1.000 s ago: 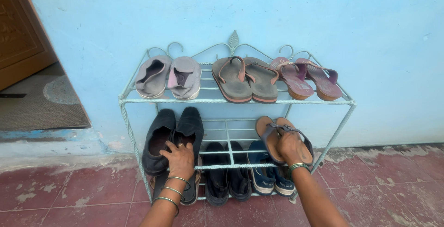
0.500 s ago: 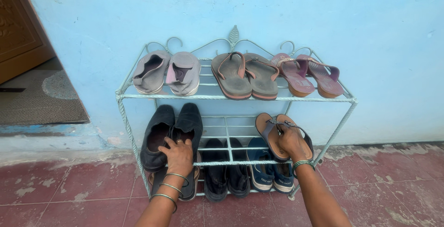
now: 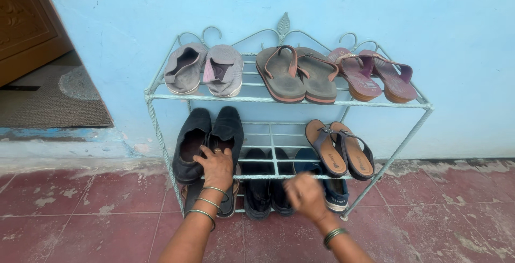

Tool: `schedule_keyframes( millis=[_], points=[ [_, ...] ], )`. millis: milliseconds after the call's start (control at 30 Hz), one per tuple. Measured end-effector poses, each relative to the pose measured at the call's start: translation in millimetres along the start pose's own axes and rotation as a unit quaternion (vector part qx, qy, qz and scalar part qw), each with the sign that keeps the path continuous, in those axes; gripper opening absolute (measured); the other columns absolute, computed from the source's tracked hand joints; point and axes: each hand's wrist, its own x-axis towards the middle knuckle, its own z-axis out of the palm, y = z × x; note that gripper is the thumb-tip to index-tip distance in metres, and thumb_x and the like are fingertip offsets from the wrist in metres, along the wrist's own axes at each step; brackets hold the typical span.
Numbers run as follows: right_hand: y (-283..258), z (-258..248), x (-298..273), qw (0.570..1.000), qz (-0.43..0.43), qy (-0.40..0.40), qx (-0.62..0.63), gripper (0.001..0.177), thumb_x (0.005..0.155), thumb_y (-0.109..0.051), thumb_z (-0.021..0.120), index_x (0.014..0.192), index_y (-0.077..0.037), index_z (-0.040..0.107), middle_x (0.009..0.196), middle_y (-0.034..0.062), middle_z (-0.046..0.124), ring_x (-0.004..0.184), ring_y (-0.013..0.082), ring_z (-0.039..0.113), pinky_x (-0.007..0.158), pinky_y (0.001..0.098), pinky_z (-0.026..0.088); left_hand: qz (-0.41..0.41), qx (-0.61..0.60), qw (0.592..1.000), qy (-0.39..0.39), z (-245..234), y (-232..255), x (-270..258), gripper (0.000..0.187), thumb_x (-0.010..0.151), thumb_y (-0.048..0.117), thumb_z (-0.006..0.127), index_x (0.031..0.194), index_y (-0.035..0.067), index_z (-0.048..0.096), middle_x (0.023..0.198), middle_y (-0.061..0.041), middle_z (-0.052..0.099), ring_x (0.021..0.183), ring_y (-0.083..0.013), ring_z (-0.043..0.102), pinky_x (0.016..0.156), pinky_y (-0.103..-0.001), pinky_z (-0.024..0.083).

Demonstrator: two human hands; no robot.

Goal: The person rearranges multiple pairs of shoes on a two-tier metal shoe rack. They pick up shoes from the lower and upper shelves, reposition them, and place them back in an organized manner. The task involves handling flip-flops, sandals, and closed shoes.

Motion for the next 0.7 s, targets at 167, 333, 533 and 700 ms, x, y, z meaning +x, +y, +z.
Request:
schedule_keyframes(
  millis=[167, 333, 533, 700],
  points=[
    [-37.1, 76.5, -27.1, 0.977, 0.079, -0.199, 0.012, 0.043, 0.084, -0.021, 0.079, 0.122, -0.004, 0.067, 0.117, 0.0161, 0.068, 0.109, 0.0317, 0.062, 0.087, 0.0436, 0.051, -0.004, -0.011, 1.000, -0.008, -1.2, 0.1, 0.3, 0.050, 0.075, 0.018, 0.084, 0.117, 0.010, 0.059, 0.120, -0.019, 0.064, 0.136, -0.0582, 0.038, 0.095, -0.077, 0.038],
    [-56.6, 103.7, -21.5, 0.887, 0.243, -0.383, -0.089, 0.072, 0.074, -0.015, 0.083, 0.138, -0.002, 0.053, 0.128, 0.0145, 0.062, 0.125, 0.0366, 0.052, 0.098, 0.0478, 0.047, -0.002, -0.018, 1.000, -0.021, -6.2, 0.4, 0.4, 0.052, 0.075, 0.020, 0.086, 0.118, 0.009, 0.059, 0.120, -0.020, 0.064, 0.137, -0.0590, 0.037, 0.096, -0.079, 0.036],
    [-45.6, 122.7, -42.5, 0.919, 0.230, -0.313, -0.066, 0.044, 0.079, 0.002, 0.073, 0.122, -0.005, 0.068, 0.119, 0.0138, 0.069, 0.111, 0.0296, 0.062, 0.098, 0.0362, 0.053, -0.002, -0.033, 0.999, -0.026, -4.9, 0.0, -1.8, 0.055, 0.073, 0.020, 0.087, 0.119, 0.009, 0.059, 0.120, -0.019, 0.064, 0.138, -0.0582, 0.036, 0.097, -0.078, 0.036],
    [-74.7, 69.3, 5.6, 0.987, 0.093, -0.130, 0.014, 0.025, 0.081, -0.004, 0.076, 0.106, -0.006, 0.071, 0.103, 0.0113, 0.072, 0.095, 0.0256, 0.066, 0.085, 0.0368, 0.053, 0.000, -0.021, 1.000, -0.017, -5.1, -0.2, -1.1, 0.052, 0.074, 0.023, 0.086, 0.117, 0.009, 0.059, 0.120, -0.020, 0.064, 0.137, -0.0594, 0.036, 0.096, -0.078, 0.037]
  ],
)
